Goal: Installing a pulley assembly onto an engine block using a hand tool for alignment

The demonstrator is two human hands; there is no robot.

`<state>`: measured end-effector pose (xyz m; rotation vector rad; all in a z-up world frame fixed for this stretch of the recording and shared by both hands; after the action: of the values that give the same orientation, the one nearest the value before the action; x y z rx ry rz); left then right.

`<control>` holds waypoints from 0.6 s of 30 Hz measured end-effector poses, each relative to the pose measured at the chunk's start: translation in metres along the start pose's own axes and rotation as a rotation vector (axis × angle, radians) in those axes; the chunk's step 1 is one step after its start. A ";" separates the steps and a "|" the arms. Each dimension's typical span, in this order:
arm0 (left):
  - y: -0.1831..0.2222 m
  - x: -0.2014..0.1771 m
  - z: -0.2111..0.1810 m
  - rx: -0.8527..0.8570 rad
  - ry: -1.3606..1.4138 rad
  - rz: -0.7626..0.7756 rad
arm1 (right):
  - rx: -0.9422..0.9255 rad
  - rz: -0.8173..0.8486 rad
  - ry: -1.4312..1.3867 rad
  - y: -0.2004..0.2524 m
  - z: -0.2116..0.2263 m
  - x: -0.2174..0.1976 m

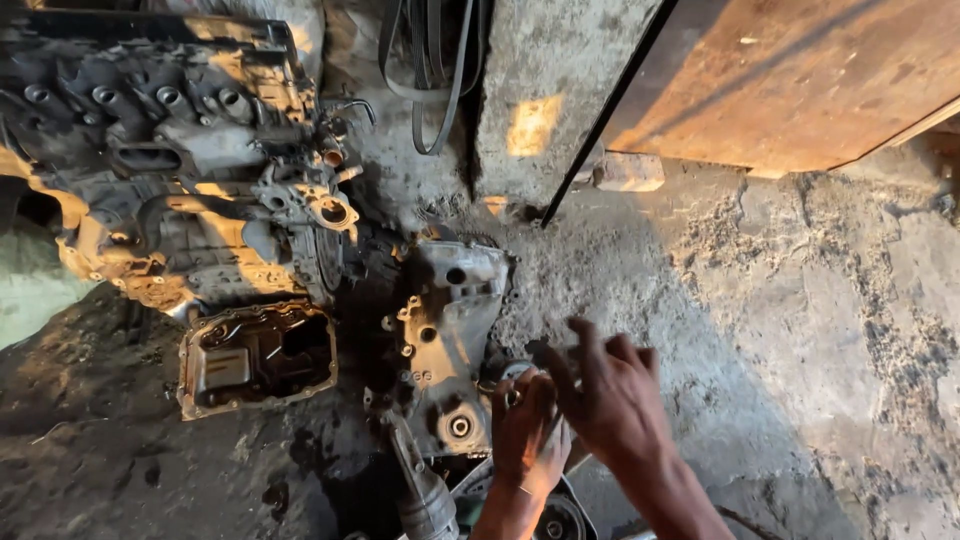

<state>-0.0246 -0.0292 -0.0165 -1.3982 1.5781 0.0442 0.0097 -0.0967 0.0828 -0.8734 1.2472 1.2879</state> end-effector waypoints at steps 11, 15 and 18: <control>0.025 0.051 0.020 0.030 -0.156 0.142 | 0.116 0.140 -0.050 0.060 0.008 0.048; 0.019 0.047 0.021 0.005 -0.131 0.163 | -0.065 0.038 -0.080 0.040 0.043 0.022; 0.020 0.042 0.021 -0.026 -0.100 0.178 | -0.322 -0.072 -0.085 0.032 0.062 0.001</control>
<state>-0.0208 -0.0412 -0.0663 -1.2529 1.6184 0.2386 -0.0106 -0.0317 0.0988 -1.0686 0.9467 1.4757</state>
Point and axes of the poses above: each hand's wrist, its own y-axis away from the middle knuckle, its own x-axis out of the palm, z = x × y, the point moved 9 cm from there along -y, towards the middle knuckle, and after that the axes turned 6 degrees about y, right-handed, at the moved point
